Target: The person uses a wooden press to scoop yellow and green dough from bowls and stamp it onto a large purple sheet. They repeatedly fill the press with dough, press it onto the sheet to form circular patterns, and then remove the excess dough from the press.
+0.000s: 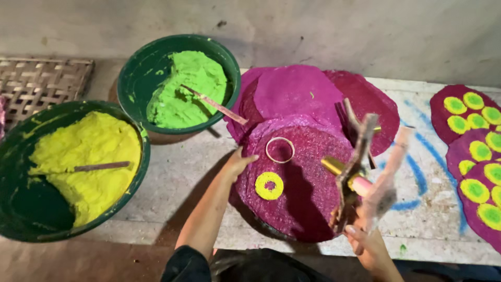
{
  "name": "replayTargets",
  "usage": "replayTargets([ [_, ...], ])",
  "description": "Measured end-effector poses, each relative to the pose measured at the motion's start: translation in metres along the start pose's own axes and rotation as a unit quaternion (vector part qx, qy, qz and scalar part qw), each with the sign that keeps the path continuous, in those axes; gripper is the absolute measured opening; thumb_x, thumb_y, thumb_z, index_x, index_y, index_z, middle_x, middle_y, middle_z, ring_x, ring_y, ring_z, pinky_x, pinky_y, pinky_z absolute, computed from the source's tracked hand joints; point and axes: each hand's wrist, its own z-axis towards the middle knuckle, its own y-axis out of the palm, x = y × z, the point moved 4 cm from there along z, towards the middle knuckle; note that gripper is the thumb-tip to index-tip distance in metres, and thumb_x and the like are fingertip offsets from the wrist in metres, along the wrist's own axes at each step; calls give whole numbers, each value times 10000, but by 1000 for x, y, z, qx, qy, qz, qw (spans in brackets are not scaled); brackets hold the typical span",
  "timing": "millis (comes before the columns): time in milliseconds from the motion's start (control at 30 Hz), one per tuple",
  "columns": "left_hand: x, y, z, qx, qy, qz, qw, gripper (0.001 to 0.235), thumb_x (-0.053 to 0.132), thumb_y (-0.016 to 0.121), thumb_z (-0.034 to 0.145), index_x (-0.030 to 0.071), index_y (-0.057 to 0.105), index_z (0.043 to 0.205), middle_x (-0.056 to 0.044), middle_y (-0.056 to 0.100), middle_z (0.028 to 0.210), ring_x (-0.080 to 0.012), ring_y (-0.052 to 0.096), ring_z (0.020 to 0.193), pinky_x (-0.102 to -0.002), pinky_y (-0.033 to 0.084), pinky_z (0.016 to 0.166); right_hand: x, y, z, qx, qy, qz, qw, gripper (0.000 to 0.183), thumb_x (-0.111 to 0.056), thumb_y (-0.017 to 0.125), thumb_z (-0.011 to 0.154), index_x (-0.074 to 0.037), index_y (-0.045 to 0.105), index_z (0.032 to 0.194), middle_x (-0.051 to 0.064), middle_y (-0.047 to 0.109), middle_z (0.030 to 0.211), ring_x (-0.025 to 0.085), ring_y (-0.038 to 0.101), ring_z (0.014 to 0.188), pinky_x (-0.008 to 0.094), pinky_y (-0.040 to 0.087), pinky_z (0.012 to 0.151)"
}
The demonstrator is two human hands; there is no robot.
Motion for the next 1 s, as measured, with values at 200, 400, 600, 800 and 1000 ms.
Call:
replayTargets([
  [200,-19,40,-97,210,129,8,969,967,182,811,809,109,199,1553,-164,387,1552,-287,405,1427,-421,324,1186,21,-35,-12,57,-27,25,998,819,-116,655,856,38,292,1574,205,540,1356,342,550,1238,521,416,1057],
  [400,62,75,-179,241,392,497,736,794,249,825,739,251,515,1469,-274,289,1494,-502,160,1405,-675,126,1140,9,-19,-15,30,-70,47,996,834,-124,693,854,21,313,1581,182,546,1294,332,558,1200,519,443,1028],
  [600,70,87,-160,145,372,504,766,82,243,768,859,232,785,938,17,569,1361,-294,415,1375,-662,156,1162,8,-5,-19,43,-68,40,996,771,-186,731,849,19,370,1498,207,563,1273,331,574,1159,486,457,1001],
  [800,56,96,-159,110,411,495,758,50,216,749,872,202,782,906,18,622,1248,-243,513,1284,-608,185,1149,17,-9,-30,73,-66,17,995,715,-189,740,840,13,377,1422,212,561,1275,346,579,1160,498,465,1008],
  [1000,63,94,-160,52,398,479,781,433,276,773,879,151,692,1286,-95,588,1398,-261,503,1318,-629,183,1154,14,-13,-29,72,30,-177,981,655,-323,682,865,66,496,1359,177,666,1164,252,647,1076,405,506,907],
])
